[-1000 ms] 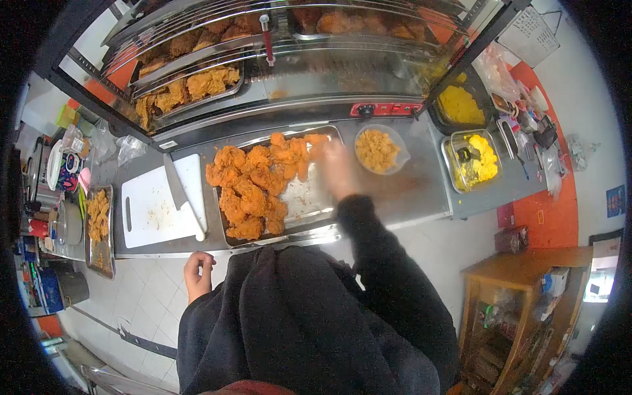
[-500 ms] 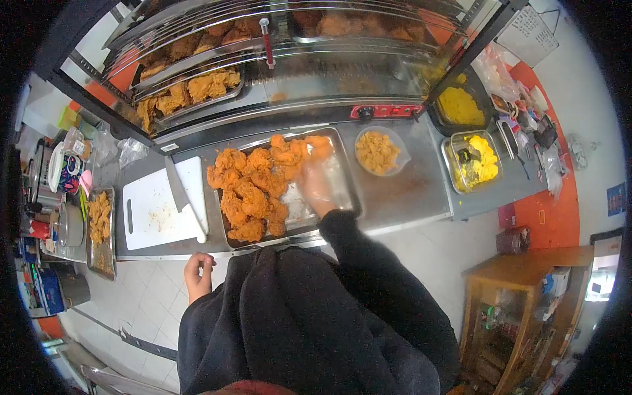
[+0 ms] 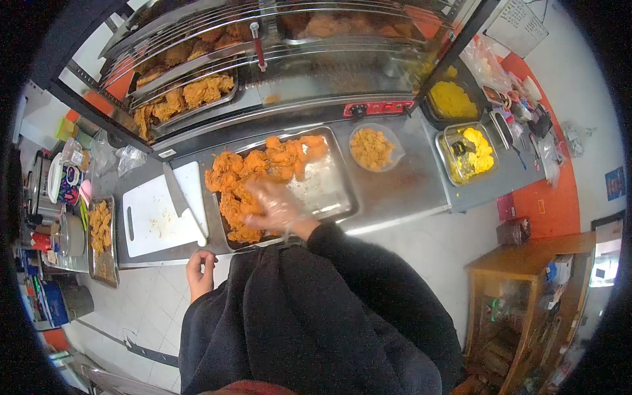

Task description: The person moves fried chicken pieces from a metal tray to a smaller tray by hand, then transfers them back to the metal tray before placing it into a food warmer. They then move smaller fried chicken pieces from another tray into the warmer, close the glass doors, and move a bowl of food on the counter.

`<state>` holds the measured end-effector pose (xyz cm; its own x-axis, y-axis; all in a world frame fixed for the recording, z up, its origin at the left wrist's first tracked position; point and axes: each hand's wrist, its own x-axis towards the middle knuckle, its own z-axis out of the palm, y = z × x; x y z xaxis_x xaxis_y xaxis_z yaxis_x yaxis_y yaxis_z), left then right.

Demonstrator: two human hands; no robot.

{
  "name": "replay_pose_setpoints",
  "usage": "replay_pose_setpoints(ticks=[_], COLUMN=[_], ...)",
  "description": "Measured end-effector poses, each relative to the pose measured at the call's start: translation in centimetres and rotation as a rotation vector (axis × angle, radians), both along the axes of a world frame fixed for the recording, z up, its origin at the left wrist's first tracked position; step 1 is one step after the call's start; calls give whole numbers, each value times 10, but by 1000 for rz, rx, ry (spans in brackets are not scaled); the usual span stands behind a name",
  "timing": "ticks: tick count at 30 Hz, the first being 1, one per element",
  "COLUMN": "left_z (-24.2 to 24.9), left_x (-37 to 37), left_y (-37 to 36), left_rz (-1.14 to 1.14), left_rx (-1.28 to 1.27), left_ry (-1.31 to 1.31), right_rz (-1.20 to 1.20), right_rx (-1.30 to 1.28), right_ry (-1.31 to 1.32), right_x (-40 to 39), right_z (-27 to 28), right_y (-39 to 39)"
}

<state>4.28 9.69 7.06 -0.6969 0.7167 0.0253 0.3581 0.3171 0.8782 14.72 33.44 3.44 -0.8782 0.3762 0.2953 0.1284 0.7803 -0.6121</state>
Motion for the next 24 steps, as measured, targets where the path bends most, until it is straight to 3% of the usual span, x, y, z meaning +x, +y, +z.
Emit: replay_pose_setpoints(ticks=[1, 3, 8, 11, 13, 20, 24], left_z=[-1, -2, -2, -1, -1, -5, -1], left_x=[0, -1, -1, 0, 1, 3, 3], left_y=[0, 0, -1, 0, -1, -1, -2], left_rz=[-11, -13, -19, -37, -27, -8, -4], left_rx=[-9, -2, 4, 14, 19, 34, 23], left_ry=[-10, -24, -15, 8, -19, -20, -37], right_rz=[-5, 14, -17, -120, -125, -234, -284], right_rx=[4, -12, -219, -431, -579, -560, -344], right_ry=[3, -245, -196, -75, 190, 314, 249], right_x=[-3, -7, -7, -7, -5, 9, 28], right_z=[2, 4, 1, -18, -23, -22, -20], right_y=[-6, -17, -8, -5, -5, -3, 8])
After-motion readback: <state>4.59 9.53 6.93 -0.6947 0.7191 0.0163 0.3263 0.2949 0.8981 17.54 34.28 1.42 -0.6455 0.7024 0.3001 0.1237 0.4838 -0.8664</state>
